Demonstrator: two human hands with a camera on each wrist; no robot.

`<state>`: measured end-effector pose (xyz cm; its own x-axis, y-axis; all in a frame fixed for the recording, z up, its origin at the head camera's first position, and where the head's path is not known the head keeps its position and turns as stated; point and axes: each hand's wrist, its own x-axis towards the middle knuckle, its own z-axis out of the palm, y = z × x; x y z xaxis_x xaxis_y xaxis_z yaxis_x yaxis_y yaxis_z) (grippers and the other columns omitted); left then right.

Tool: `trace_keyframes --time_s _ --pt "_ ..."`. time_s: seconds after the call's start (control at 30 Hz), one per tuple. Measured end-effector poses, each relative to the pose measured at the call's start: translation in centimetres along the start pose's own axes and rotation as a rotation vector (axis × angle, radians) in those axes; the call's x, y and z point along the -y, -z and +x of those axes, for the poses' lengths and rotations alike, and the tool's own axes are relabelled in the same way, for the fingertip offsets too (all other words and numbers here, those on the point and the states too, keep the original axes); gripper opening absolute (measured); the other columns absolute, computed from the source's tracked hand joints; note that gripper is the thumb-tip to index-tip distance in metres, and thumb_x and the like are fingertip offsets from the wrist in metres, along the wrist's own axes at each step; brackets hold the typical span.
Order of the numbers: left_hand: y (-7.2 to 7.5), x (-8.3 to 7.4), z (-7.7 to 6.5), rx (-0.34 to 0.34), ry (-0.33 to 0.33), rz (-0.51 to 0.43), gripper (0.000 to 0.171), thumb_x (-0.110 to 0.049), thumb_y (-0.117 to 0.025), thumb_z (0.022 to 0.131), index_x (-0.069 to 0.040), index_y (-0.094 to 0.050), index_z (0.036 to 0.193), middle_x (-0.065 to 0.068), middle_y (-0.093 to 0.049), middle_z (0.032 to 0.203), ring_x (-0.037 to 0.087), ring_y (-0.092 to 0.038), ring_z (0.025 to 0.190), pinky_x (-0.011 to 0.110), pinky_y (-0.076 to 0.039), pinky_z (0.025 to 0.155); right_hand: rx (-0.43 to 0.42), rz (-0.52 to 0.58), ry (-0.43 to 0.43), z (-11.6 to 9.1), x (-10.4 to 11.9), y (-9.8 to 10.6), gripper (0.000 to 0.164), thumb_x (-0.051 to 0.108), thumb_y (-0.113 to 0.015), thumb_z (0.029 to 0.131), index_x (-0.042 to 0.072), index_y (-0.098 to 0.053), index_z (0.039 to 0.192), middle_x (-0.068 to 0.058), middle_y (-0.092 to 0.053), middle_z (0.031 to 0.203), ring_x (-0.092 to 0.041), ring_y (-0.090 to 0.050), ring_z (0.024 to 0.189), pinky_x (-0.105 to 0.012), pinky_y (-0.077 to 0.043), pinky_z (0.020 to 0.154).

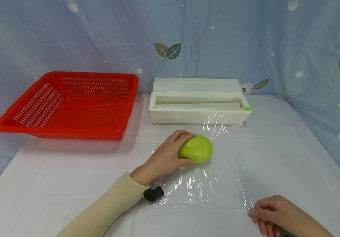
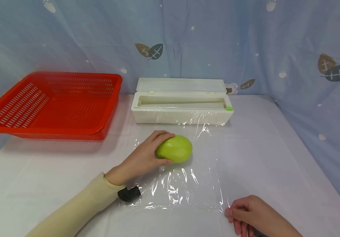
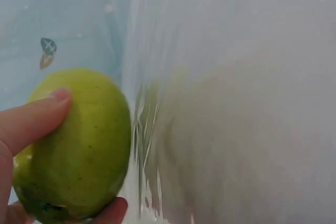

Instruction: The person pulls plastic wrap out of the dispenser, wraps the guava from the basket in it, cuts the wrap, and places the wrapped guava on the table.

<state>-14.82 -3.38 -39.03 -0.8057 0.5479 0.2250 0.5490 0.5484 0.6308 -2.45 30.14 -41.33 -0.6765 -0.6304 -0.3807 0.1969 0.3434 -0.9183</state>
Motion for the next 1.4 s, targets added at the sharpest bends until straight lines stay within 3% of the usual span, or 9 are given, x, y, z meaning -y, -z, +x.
trace_keyframes --time_s 0.2,0.43,0.67,0.87,1.2,1.4 --pt "-0.49 -0.19 -0.03 -0.012 0.014 -0.074 0.074 -0.035 -0.074 0.071 -0.031 -0.035 0.134 -0.011 -0.033 0.13 0.013 -0.044 0.111 0.037 -0.039 0.09 -0.006 0.001 -0.015 -0.03 0.1 -0.09 0.024 0.009 -0.042 0.094 0.002 -0.058 0.079 -0.011 -0.059 0.061 -0.019 -0.051 0.044 -0.031 -0.046 0.041" --pt "-0.76 -0.31 -0.08 0.016 0.054 -0.073 0.074 -0.037 -0.074 0.071 -0.033 -0.033 0.133 -0.01 -0.033 0.127 0.012 -0.046 0.108 0.036 -0.04 0.088 -0.006 -0.002 -0.023 0.0 0.07 -0.07 0.024 0.009 -0.042 0.094 0.002 -0.058 0.078 -0.01 -0.059 0.061 -0.018 -0.051 0.044 -0.031 -0.046 0.041" --pt "-0.37 -0.24 -0.2 0.061 0.038 -0.076 0.074 -0.033 -0.07 0.076 -0.031 -0.028 0.137 -0.01 -0.03 0.131 0.013 -0.045 0.11 0.036 -0.04 0.089 0.008 0.001 0.012 0.09 0.14 -0.21 0.022 0.007 -0.041 0.094 0.002 -0.058 0.08 -0.011 -0.059 0.061 -0.019 -0.052 0.045 -0.03 -0.046 0.041" --pt "-0.04 -0.2 -0.2 0.072 -0.021 -0.05 0.072 -0.032 -0.067 0.079 -0.027 -0.027 0.139 -0.01 -0.029 0.137 0.012 -0.041 0.115 0.035 -0.038 0.092 0.035 0.022 0.022 0.1 0.08 -0.11 0.022 0.006 -0.04 0.094 0.001 -0.06 0.086 -0.011 -0.06 0.064 -0.018 -0.055 0.049 -0.03 -0.047 0.042" --pt "0.24 -0.29 -0.31 0.077 -0.022 -0.001 0.07 -0.036 -0.066 0.079 -0.035 -0.028 0.138 -0.004 -0.033 0.133 0.015 -0.047 0.107 0.035 -0.042 0.086 0.127 0.095 0.174 0.26 -0.35 0.0 0.03 -0.006 -0.03 0.094 -0.001 -0.059 0.089 -0.016 -0.058 0.065 -0.023 -0.052 0.053 -0.03 -0.047 0.044" --pt "0.09 -0.39 -0.31 0.073 -0.021 0.013 0.07 -0.036 -0.067 0.078 -0.036 -0.029 0.138 -0.005 -0.034 0.131 0.014 -0.048 0.105 0.034 -0.042 0.085 0.14 0.053 0.278 0.18 -0.01 -0.59 0.037 -0.013 -0.026 0.091 0.0 -0.06 0.09 -0.016 -0.057 0.069 -0.025 -0.053 0.057 -0.028 -0.047 0.048"
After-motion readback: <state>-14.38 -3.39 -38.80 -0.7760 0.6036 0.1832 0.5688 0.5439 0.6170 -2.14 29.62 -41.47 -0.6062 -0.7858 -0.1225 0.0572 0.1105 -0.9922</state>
